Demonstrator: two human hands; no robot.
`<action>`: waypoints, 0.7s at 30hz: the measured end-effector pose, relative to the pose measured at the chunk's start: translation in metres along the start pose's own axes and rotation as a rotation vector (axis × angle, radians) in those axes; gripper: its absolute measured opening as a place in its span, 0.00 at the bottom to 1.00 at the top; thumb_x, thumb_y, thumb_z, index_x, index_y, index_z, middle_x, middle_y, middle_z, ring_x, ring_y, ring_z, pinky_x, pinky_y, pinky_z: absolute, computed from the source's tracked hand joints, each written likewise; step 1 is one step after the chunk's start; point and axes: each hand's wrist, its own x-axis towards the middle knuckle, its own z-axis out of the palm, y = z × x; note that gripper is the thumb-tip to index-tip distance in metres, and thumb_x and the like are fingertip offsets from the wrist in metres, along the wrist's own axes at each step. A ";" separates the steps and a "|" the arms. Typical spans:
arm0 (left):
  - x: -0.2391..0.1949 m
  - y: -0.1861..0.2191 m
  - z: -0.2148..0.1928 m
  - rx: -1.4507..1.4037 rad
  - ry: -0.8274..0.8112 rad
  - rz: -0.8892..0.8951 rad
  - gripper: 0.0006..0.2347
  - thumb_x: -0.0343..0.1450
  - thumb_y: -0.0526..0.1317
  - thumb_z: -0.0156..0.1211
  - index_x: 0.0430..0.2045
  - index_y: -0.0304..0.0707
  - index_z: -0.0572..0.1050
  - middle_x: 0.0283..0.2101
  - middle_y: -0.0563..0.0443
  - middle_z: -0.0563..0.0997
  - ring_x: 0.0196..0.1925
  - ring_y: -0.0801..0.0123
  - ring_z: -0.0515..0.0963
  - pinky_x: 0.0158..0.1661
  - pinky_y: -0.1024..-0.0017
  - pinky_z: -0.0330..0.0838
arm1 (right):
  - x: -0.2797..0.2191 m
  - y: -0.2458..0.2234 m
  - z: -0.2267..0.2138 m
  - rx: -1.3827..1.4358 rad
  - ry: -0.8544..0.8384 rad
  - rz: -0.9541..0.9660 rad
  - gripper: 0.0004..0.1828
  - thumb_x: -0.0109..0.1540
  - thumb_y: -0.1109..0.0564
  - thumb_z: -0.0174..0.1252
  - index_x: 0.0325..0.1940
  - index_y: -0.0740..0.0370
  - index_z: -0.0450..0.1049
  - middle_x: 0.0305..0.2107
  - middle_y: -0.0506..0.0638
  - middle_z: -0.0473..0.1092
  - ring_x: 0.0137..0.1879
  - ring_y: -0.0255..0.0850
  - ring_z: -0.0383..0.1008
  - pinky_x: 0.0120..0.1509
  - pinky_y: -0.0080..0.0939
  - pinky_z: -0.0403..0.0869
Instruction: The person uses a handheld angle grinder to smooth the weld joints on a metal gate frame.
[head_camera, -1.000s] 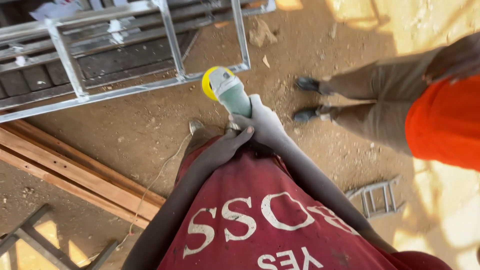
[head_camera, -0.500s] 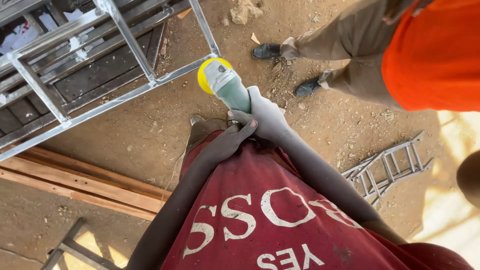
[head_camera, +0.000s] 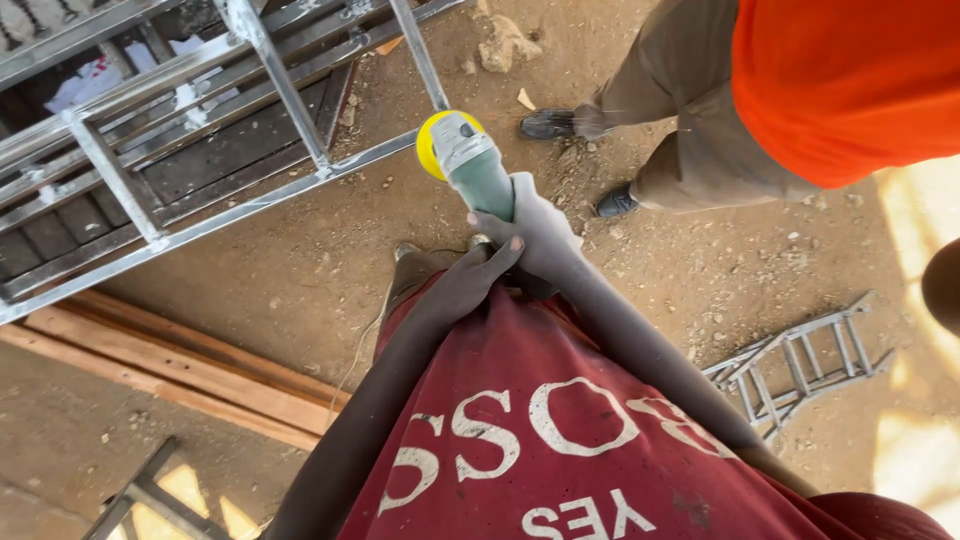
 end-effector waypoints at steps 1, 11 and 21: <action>0.002 -0.007 -0.002 -0.010 0.008 0.017 0.31 0.79 0.59 0.46 0.64 0.25 0.66 0.66 0.32 0.70 0.70 0.50 0.66 0.71 0.48 0.53 | 0.003 0.003 0.001 0.011 0.005 -0.008 0.38 0.58 0.31 0.61 0.59 0.53 0.57 0.51 0.61 0.72 0.63 0.60 0.72 0.67 0.62 0.68; -0.001 0.015 0.007 -0.059 0.030 0.022 0.31 0.79 0.58 0.47 0.62 0.21 0.67 0.64 0.30 0.72 0.68 0.49 0.68 0.70 0.49 0.56 | 0.009 0.008 0.003 -0.068 0.003 -0.104 0.35 0.59 0.33 0.60 0.58 0.54 0.57 0.49 0.60 0.73 0.59 0.60 0.74 0.64 0.62 0.70; 0.003 0.018 0.003 -0.025 0.022 -0.005 0.31 0.79 0.58 0.46 0.62 0.23 0.68 0.64 0.28 0.71 0.68 0.46 0.69 0.70 0.47 0.55 | 0.008 0.005 0.003 -0.044 -0.014 -0.070 0.33 0.59 0.38 0.60 0.59 0.56 0.56 0.50 0.62 0.72 0.60 0.62 0.74 0.64 0.64 0.70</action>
